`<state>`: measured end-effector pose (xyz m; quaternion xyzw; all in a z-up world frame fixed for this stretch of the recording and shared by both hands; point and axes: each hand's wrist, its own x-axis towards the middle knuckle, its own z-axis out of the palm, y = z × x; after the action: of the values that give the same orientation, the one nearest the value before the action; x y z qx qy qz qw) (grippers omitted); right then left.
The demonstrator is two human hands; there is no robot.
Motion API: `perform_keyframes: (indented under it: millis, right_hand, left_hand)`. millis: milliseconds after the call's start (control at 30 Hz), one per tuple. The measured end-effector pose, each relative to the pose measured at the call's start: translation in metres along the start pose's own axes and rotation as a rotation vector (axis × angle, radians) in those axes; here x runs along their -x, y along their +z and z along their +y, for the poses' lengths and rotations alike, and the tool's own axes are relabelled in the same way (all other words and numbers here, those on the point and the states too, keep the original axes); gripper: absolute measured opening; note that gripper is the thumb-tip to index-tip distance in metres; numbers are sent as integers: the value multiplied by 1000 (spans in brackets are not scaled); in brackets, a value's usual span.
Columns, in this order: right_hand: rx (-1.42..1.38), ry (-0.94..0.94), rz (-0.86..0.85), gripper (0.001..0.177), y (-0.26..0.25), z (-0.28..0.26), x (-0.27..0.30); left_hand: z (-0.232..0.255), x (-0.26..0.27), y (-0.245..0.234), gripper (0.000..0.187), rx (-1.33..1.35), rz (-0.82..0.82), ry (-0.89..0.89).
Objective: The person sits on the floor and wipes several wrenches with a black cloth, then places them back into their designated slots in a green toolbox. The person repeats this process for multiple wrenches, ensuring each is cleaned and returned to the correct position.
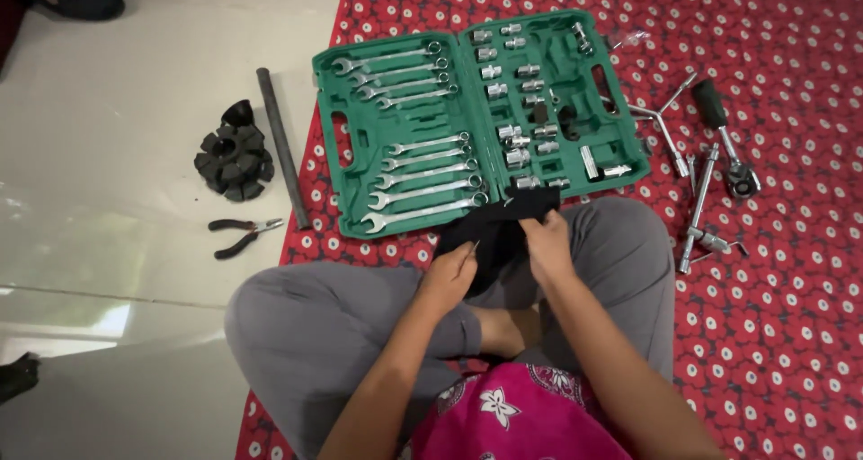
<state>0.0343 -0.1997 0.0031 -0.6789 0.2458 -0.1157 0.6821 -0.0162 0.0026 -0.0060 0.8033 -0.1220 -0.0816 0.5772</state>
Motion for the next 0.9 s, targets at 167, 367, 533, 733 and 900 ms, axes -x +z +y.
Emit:
perform_keyframes:
  millis: [167, 367, 533, 733, 900]
  right_hand:
    - [-31, -104, 26, 14, 0, -1, -7]
    - [195, -157, -19, 19, 22, 1, 43]
    - [146, -82, -159, 23, 30, -3, 50]
    - [-7, -92, -9, 18, 26, -4, 32]
    - [-118, 64, -250, 10, 46, -15, 67]
  left_hand:
    - [-72, -15, 28, 29, 261, 3, -85]
    - [-40, -18, 10, 36, 323, 126, 9]
    - [-48, -11, -2, 25, 234, 128, -20]
    - [-40, -12, 15, 20, 302, 121, 48]
    - [-39, -5, -6, 73, -23, -52, -85]
